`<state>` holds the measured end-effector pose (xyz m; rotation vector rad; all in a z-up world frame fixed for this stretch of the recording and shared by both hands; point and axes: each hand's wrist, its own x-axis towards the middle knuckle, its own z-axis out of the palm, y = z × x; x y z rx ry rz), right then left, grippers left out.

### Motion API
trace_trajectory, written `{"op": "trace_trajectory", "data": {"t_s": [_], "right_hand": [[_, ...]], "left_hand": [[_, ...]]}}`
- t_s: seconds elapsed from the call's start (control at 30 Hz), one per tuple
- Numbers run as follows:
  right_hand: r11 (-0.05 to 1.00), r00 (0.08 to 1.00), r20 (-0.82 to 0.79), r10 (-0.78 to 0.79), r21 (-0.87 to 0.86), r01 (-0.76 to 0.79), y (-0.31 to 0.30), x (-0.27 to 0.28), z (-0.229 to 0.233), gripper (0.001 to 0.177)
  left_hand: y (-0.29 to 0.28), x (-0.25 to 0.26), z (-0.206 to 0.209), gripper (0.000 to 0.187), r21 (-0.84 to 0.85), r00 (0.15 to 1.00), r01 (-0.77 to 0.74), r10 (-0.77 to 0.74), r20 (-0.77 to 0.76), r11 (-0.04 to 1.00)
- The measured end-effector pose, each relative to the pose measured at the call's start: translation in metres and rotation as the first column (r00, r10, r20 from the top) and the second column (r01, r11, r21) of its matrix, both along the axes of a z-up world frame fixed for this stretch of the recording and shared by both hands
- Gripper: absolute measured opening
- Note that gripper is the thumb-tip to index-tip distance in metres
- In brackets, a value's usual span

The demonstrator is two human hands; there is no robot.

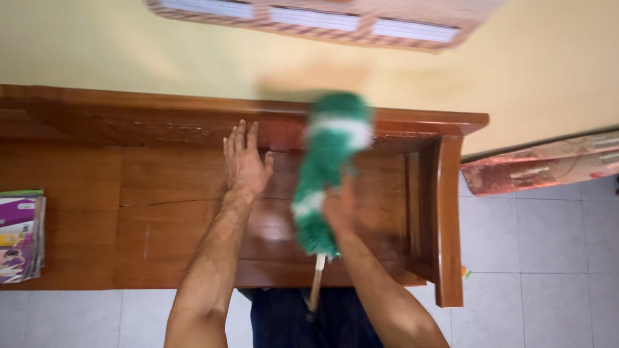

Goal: The person dusts a wooden bench using a duster, moves a stack of books by hand, and dusts across the wooden seat panels and corner surfaces.

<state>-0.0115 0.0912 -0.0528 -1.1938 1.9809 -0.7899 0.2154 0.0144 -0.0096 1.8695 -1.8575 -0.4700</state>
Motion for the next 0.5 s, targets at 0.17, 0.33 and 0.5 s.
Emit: {"op": "trace_trajectory", "data": {"t_s": [0.17, 0.33, 0.5], "right_hand": [[0.911, 0.987, 0.118, -0.113, -0.384, 0.15, -0.019, 0.0, -0.041, 0.073], [0.97, 0.998, 0.007, 0.057, -0.237, -0.054, -0.034, 0.104, -0.002, 0.075], [0.907, 0.923, 0.063, 0.38, -0.218, -0.359, -0.013, 0.186, 0.029, 0.077]], "left_hand": [[-0.005, 0.054, 0.01, 0.079, -0.022, 1.0, 0.002, -0.002, -0.015, 1.0], [-0.014, 0.107, 0.002, 0.079, -0.056, 1.0, 0.019, -0.02, -0.013, 0.998], [-0.029, 0.155, 0.0, 0.088, 0.047, 0.994, 0.023, -0.028, 0.107, 0.999]]}}
